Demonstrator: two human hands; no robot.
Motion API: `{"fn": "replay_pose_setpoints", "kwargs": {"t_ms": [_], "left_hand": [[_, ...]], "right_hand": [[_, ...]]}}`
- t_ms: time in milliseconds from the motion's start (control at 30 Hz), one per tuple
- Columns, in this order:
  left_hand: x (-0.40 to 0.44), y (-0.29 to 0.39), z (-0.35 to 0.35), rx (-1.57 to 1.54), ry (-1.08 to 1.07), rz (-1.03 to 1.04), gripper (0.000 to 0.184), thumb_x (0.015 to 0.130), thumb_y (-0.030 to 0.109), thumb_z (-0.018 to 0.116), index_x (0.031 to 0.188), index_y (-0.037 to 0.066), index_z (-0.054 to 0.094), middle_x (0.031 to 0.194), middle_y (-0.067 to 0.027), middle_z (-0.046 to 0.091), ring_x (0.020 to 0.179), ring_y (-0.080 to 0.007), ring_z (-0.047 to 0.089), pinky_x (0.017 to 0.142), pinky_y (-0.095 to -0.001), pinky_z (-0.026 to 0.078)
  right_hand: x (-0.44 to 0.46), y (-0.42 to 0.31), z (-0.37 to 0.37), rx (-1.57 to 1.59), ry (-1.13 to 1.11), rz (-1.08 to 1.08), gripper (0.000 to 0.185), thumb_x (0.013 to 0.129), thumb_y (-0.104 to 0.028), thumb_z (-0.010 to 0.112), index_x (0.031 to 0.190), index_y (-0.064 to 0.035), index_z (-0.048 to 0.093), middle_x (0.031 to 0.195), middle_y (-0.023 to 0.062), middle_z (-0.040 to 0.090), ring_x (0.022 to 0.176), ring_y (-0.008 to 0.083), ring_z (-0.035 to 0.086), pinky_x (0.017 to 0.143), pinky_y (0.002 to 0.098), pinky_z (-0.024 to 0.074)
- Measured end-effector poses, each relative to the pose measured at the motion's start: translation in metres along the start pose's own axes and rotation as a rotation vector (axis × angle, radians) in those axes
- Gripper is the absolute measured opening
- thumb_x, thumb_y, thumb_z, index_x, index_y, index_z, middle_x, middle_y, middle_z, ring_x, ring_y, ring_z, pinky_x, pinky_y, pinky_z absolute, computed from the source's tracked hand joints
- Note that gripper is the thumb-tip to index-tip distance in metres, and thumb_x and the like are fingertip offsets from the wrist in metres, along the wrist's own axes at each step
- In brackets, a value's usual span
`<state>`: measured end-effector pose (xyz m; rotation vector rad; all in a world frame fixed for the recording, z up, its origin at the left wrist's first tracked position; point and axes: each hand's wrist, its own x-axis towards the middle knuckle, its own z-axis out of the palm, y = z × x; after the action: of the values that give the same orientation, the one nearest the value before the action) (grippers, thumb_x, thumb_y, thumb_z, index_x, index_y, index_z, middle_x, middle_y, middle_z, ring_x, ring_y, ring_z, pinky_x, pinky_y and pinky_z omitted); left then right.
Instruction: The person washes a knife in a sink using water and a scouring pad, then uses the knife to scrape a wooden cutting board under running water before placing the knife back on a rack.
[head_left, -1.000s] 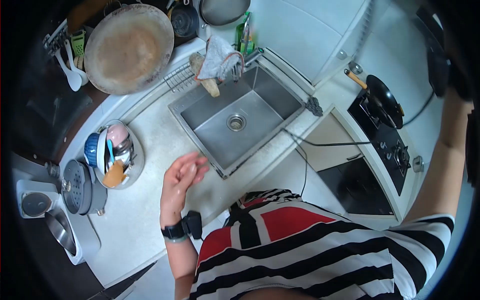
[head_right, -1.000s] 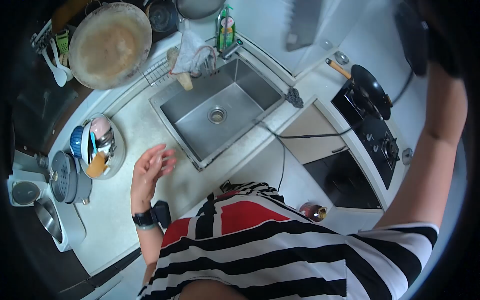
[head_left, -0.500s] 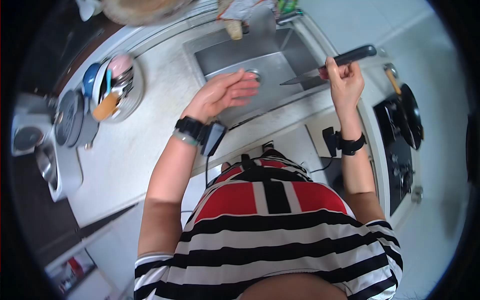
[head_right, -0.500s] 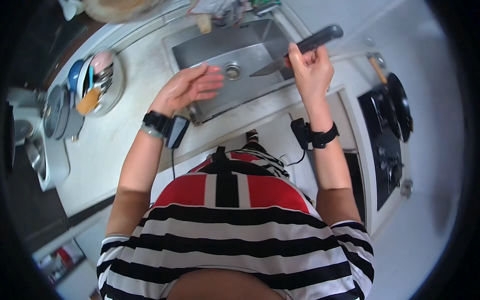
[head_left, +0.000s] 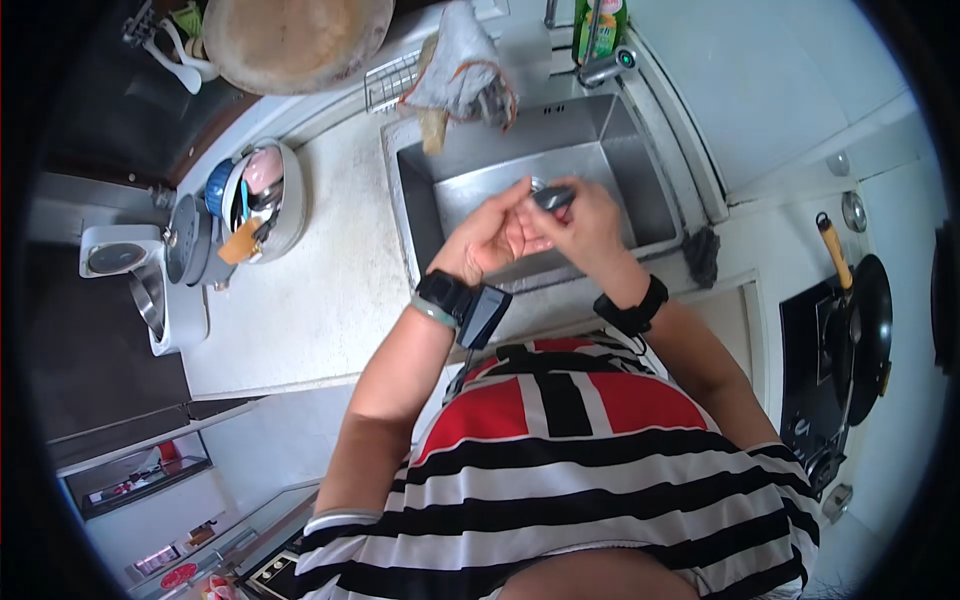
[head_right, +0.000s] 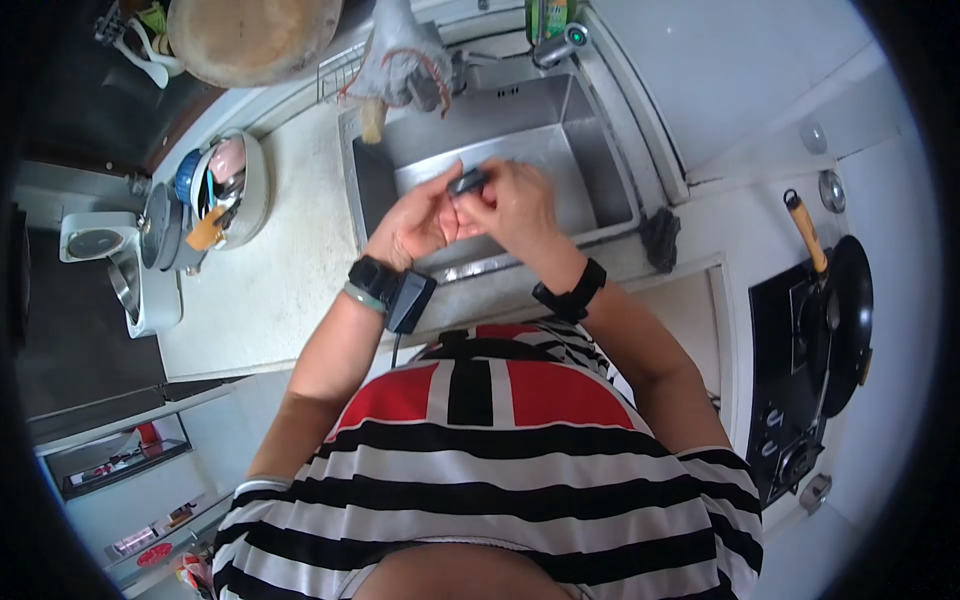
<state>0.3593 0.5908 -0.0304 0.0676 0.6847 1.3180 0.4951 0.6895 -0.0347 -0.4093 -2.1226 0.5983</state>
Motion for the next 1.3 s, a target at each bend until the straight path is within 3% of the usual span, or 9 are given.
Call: {"fn": "replay_pose_setpoints", "kwargs": {"t_ms": [133,200,267,333,500,600,900,1133,1300], "left_hand": [[0.017,-0.004,-0.013,-0.073,0.113,-0.02,0.023,0.098,0.016,0.046,0.103,-0.003,0.059,0.088,-0.0068,0.067,0.077,-0.0176,0.067,0.075,-0.0308,0.057],[0.027,-0.009,-0.03,0.005,0.189,0.009,0.022,0.097,0.01,0.043,0.103,-0.006,0.058,0.094,-0.0104,0.067,0.083,-0.0168,0.067,0.079,-0.0318,0.056],[0.028,-0.01,-0.028,0.059,0.391,0.025,0.023,0.097,0.009,0.043,0.107,-0.008,0.057,0.098,-0.0138,0.067,0.087,-0.0196,0.067,0.084,-0.0343,0.054],[0.028,-0.007,-0.041,0.028,0.488,0.087,0.026,0.096,0.008,0.041,0.11,-0.011,0.054,0.103,-0.0181,0.065,0.092,-0.0257,0.065,0.086,-0.038,0.054],[0.023,0.013,-0.046,-0.054,0.548,0.144,0.014,0.095,0.009,0.044,0.106,0.0,0.041,0.099,-0.0186,0.058,0.079,-0.0234,0.059,0.074,-0.0401,0.054],[0.021,0.023,-0.051,-0.126,0.544,0.113,0.014,0.096,0.01,0.046,0.106,0.011,0.036,0.095,-0.017,0.056,0.072,-0.0197,0.056,0.065,-0.0357,0.052],[0.023,0.038,-0.068,-0.171,0.535,0.104,0.025,0.097,0.014,0.046,0.118,0.018,0.034,0.087,-0.0151,0.057,0.064,-0.0165,0.054,0.057,-0.0313,0.046],[0.031,0.033,-0.066,-0.137,0.461,0.131,0.009,0.097,0.014,0.046,0.105,0.013,0.042,0.086,-0.0135,0.056,0.066,-0.0166,0.053,0.058,-0.0285,0.045],[0.034,0.026,-0.073,-0.113,0.487,0.129,0.008,0.097,0.017,0.05,0.1,0.012,0.045,0.086,-0.0131,0.056,0.067,-0.0168,0.053,0.058,-0.0292,0.046]], "right_hand": [[0.006,0.022,-0.013,-0.009,-0.224,-0.093,0.03,0.065,-0.016,0.075,0.086,-0.0089,0.055,0.075,0.0044,0.06,0.073,0.0263,0.06,0.067,0.0369,0.0449],[0.016,0.033,-0.017,-0.082,-0.553,-0.187,0.033,0.063,-0.015,0.076,0.088,-0.0097,0.055,0.082,0.0057,0.061,0.079,0.0257,0.06,0.071,0.0351,0.0442],[0.021,0.061,-0.012,-0.035,-0.599,-0.155,0.033,0.065,-0.012,0.075,0.093,-0.0081,0.058,0.083,0.0075,0.063,0.08,0.0279,0.062,0.071,0.038,0.0464],[0.039,0.096,0.001,0.26,-0.753,0.224,0.032,0.069,-0.011,0.072,0.098,-0.0052,0.06,0.084,0.0098,0.065,0.083,0.0306,0.063,0.073,0.0402,0.049],[0.097,0.163,0.059,0.507,-0.199,0.946,0.044,0.088,-0.032,0.064,0.123,-0.0054,0.056,0.107,0.0119,0.065,0.097,0.0241,0.062,0.083,0.0346,0.049],[0.123,0.179,0.089,0.556,-0.108,1.216,0.049,0.091,-0.035,0.059,0.128,-0.0047,0.052,0.112,0.0102,0.062,0.097,0.0247,0.061,0.084,0.0316,0.0481],[0.131,0.197,0.125,0.816,-0.056,1.155,0.026,0.09,-0.025,0.061,0.105,-0.0039,0.067,0.079,-0.0023,0.059,0.073,0.0082,0.05,0.064,0.0272,0.0411],[0.132,0.177,0.104,0.792,-0.128,1.188,0.033,0.087,-0.023,0.066,0.114,-0.006,0.063,0.088,-0.0021,0.062,0.077,0.0102,0.055,0.069,0.0266,0.0434],[0.119,0.153,0.095,0.913,-0.139,1.166,0.038,0.088,-0.033,0.063,0.118,-0.0096,0.058,0.103,0.0006,0.061,0.094,0.0149,0.054,0.081,0.0355,0.0437]]}}
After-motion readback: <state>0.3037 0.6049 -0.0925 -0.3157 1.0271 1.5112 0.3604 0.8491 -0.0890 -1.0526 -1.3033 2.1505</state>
